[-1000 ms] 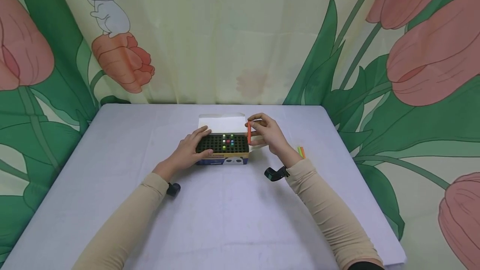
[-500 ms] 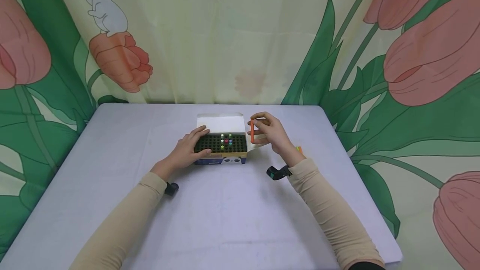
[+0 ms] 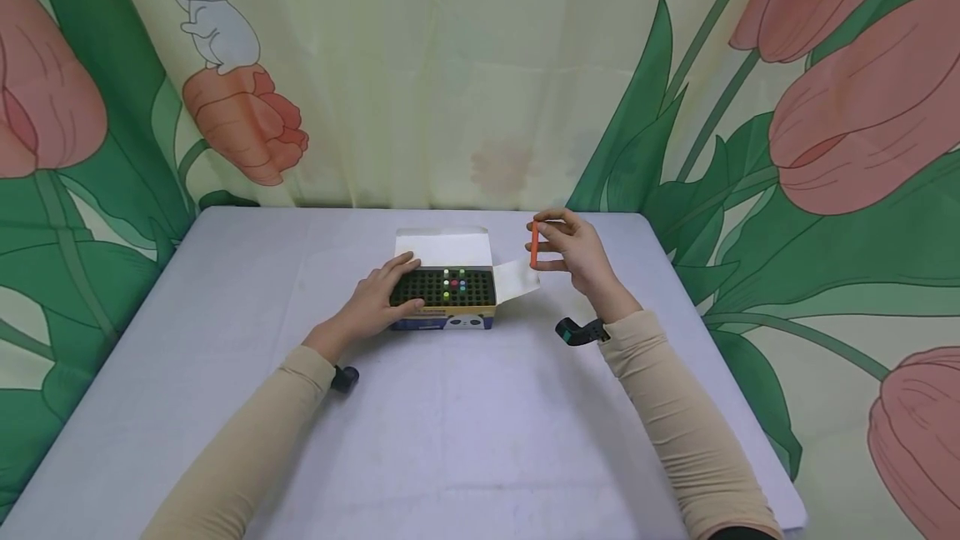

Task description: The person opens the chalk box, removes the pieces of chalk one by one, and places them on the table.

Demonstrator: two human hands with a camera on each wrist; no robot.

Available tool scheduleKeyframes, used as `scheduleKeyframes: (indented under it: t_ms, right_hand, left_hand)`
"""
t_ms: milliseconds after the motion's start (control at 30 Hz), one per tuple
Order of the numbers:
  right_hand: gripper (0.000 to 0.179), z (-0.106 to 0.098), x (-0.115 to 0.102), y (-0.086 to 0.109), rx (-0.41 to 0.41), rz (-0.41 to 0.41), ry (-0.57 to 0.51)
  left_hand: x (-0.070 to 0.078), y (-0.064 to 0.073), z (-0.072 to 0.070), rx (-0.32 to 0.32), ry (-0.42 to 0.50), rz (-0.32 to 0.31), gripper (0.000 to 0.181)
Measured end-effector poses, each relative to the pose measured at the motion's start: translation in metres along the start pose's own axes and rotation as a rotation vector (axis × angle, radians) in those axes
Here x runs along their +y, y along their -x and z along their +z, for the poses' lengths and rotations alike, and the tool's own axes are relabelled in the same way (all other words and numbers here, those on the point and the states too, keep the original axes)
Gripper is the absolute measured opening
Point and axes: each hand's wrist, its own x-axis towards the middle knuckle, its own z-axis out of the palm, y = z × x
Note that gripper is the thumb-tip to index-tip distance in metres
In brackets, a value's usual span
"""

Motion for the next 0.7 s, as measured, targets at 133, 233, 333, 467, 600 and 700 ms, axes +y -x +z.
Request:
scheduleKeyframes:
  t_ms: [133, 233, 333, 467, 600, 700]
  right_hand:
    - [0.036, -0.006, -0.001, 0.001, 0.021, 0.004, 0.005]
    - [0.036, -0.009, -0.001, 0.003, 0.026, 0.007, 0.01]
    - [0.04, -0.013, 0.001, 0.005, 0.03, 0.016, 0.023]
    - [0.043, -0.021, 0.006, 0.006, 0.041, 0.035, 0.047]
    - [0.043, -0.03, 0.011, 0.006, 0.056, 0.055, 0.063]
    - [0.043, -0.037, 0.016, 0.007, 0.062, 0.077, 0.074]
  left_hand:
    - [0.0, 0.0, -0.001, -0.001, 0.0, 0.003, 0.08]
    - [0.001, 0.001, -0.001, -0.002, -0.004, 0.004, 0.08]
    - [0.002, 0.002, -0.001, 0.001, -0.005, 0.004, 0.08]
    - [0.002, 0.002, -0.001, 0.005, -0.008, 0.005, 0.081]
    - [0.001, 0.001, -0.001, 0.003, -0.009, 0.006, 0.08]
    - [0.001, 0.001, -0.001, 0.003, -0.005, 0.003, 0.081]
